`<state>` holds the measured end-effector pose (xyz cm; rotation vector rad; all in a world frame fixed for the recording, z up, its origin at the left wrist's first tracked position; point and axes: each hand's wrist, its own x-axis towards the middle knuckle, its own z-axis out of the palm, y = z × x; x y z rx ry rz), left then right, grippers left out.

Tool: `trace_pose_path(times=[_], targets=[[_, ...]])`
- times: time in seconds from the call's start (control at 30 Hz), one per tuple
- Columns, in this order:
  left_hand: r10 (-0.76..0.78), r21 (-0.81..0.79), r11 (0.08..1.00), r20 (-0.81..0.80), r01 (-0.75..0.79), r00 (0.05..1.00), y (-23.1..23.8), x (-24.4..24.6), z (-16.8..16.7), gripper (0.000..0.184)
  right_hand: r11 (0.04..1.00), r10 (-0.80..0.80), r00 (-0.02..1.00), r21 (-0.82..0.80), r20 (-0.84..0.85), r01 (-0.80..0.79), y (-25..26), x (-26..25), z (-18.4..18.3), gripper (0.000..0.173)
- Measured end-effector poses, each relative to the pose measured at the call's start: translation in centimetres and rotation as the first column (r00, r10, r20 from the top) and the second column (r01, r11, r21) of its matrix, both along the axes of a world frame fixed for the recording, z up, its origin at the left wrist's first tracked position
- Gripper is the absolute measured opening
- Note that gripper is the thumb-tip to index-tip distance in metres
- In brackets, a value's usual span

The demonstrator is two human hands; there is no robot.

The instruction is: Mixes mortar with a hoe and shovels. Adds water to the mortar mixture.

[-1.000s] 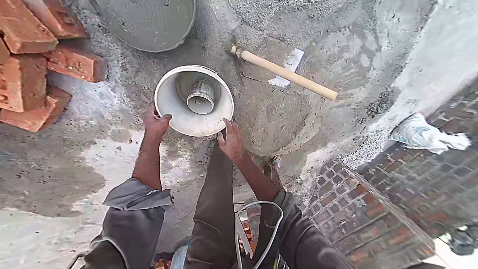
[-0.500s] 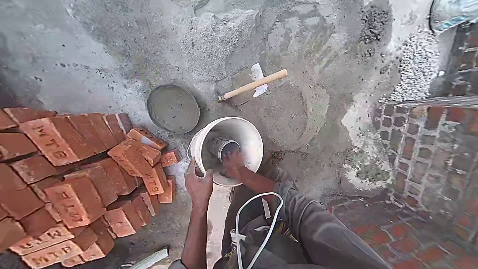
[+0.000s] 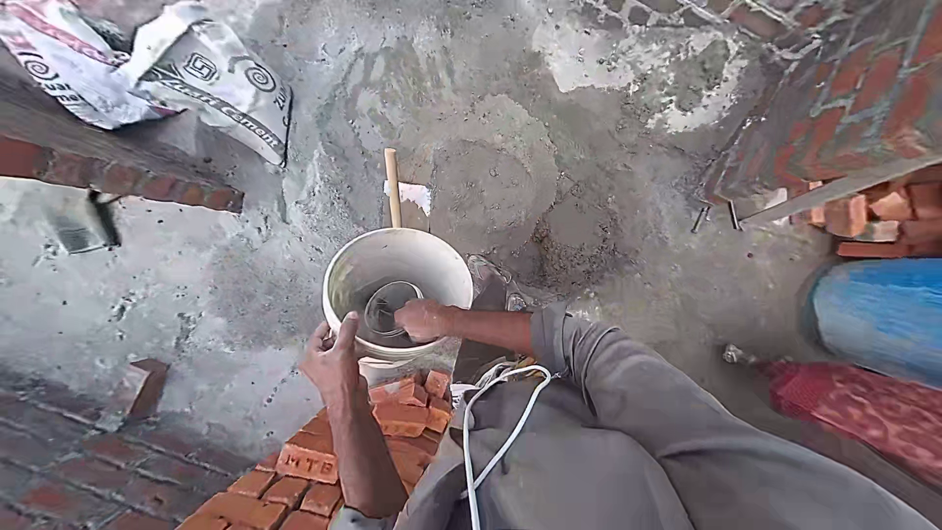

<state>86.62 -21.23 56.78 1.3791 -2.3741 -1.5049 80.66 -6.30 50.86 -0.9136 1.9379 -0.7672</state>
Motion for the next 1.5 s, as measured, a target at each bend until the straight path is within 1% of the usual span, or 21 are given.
trace_pose_path(times=[0.13, 0.17, 0.2, 0.27, 0.33, 0.43, 0.6, 0.67, 0.7, 0.77, 0.8, 0.83, 0.93, 1.0, 1.13, 1.2, 1.27, 1.3, 1.4, 1.43, 1.5], targets=[[-0.071, 0.075, 0.994, -0.035, 0.074, 0.997, -0.7, -1.3, 3.9, 0.044, 0.949, -0.159, 0.983, -0.26, 0.09, 0.178, 2.9, 0.6, 4.3, 0.021], [-0.093, 0.089, 0.992, -0.025, 0.095, 0.995, -1.0, -1.5, 4.5, 0.043, 0.931, -0.18, 0.976, -0.298, 0.119, 0.208, 3.5, 1.2, 5.2, 0.023], [-0.111, 0.104, 0.988, -0.015, 0.112, 0.994, -1.3, -1.8, 4.9, 0.043, 0.916, -0.204, 0.967, -0.318, 0.153, 0.243, 4.0, 1.9, 6.0, 0.035], [-0.148, 0.111, 0.983, 0.003, 0.147, 0.989, -1.3, -2.8, 4.9, 0.047, 0.92, -0.233, 0.959, -0.283, 0.161, 0.271, 4.9, 3.2, 7.3, 0.058], [-0.184, 0.089, 0.98, 0.042, 0.18, 0.982, -1.0, -4.5, 5.1, 0.057, 0.936, -0.293, 0.954, -0.186, 0.062, 0.3, 4.1, 4.0, 7.0, 0.067], [-0.227, 0.045, 0.974, 0.113, 0.224, 0.967, -1.0, -7.6, 3.4, 0.067, 0.863, -0.505, 0.857, -0.077, -0.102, 0.5, 2.3, 4.3, 4.2, 0.074], [-0.393, 0.025, 0.917, 0.237, 0.399, 0.888, -1.9, -14.6, -0.3, 0.065, 0.774, -0.632, 0.773, 0.006, -0.045, 0.633, 1.7, -1.0, 1.9, 0.078], [-0.527, -0.029, 0.823, 0.334, 0.567, 0.782, -1.8, -18.2, -1.2, 0.068, 0.716, -0.698, 0.716, 0.034, 0.002, 0.698, 1.7, -3.2, 1.3, 0.078], [-0.595, -0.07, 0.742, 0.39, 0.667, 0.703, -1.3, -20.2, -1.2, 0.071, 0.673, -0.74, 0.673, 0.043, 0.019, 0.739, 2.0, -4.4, 0.9, 0.077], [-0.665, -0.155, 0.578, 0.48, 0.801, 0.572, -1.1, -23.6, 0.0, 0.076, 0.566, -0.824, 0.562, 0.05, 0.076, 0.823, 2.2, -6.2, -0.1, 0.073], [-0.683, -0.174, 0.544, 0.477, 0.821, 0.554, -1.6, -24.9, 0.9, 0.077, 0.501, -0.863, 0.494, 0.05, 0.11, 0.864, 2.3, -6.9, -0.7, 0.071], [-0.701, -0.182, 0.547, 0.434, 0.817, 0.566, -2.3, -26.4, 1.8, 0.076, 0.438, -0.892, 0.429, 0.045, 0.141, 0.898, 2.6, -7.9, -1.4, 0.069], [-0.703, -0.115, 0.642, 0.306, 0.758, 0.642, -6.2, -27.5, 4.4, 0.065, 0.287, -0.933, 0.273, 0.028, 0.233, 0.958, 2.7, -9.1, -2.3, 0.066], [-0.674, -0.047, 0.7, 0.288, 0.713, 0.681, -9.1, -26.5, 3.8, 0.059, 0.218, -0.947, 0.204, 0.032, 0.248, 0.975, 3.6, -9.6, -2.2, 0.065], [-0.534, -0.016, 0.798, 0.444, 0.602, 0.719, -19.1, -20.4, -0.1, 0.056, 0.145, -0.952, 0.137, 0.01, 0.273, 0.989, 2.0, -11.8, -2.7, 0.063], [-0.479, 0.02, 0.829, 0.543, 0.559, 0.69, -22.4, -16.1, -2.2, 0.055, 0.107, -0.955, 0.092, 0.04, 0.282, 0.993, 2.0, -13.0, -2.5, 0.064], [-0.437, 0.068, 0.851, 0.642, 0.522, 0.63, -24.1, -11.4, -3.1, 0.053, 0.052, -0.943, 0.019, 0.089, 0.333, 0.995, 2.3, -14.4, -2.4, 0.064], [-0.413, 0.09, 0.865, 0.687, 0.493, 0.598, -24.9, -9.2, -3.6, 0.053, 0.001, -0.942, -0.015, 0.047, 0.336, 0.999, 2.0, -15.2, -4.2, 0.064], [-0.382, 0.136, 0.889, 0.746, 0.437, 0.545, -28.9, -3.0, -7.5, 0.05, -0.172, -0.906, -0.058, -0.24, 0.418, 0.956, 0.5, -15.0, -9.7, 0.063], [-0.386, 0.158, 0.891, 0.758, 0.426, 0.526, -30.0, -1.4, -8.3, 0.05, -0.215, -0.873, -0.074, -0.246, 0.481, 0.945, 0.3, -15.0, -9.3, 0.061], [-0.403, 0.185, 0.879, 0.78, 0.439, 0.479, -30.3, 0.5, -8.9, 0.051, -0.307, -0.805, -0.146, -0.194, 0.575, 0.932, 1.2, -17.9, -5.5, 0.055]])
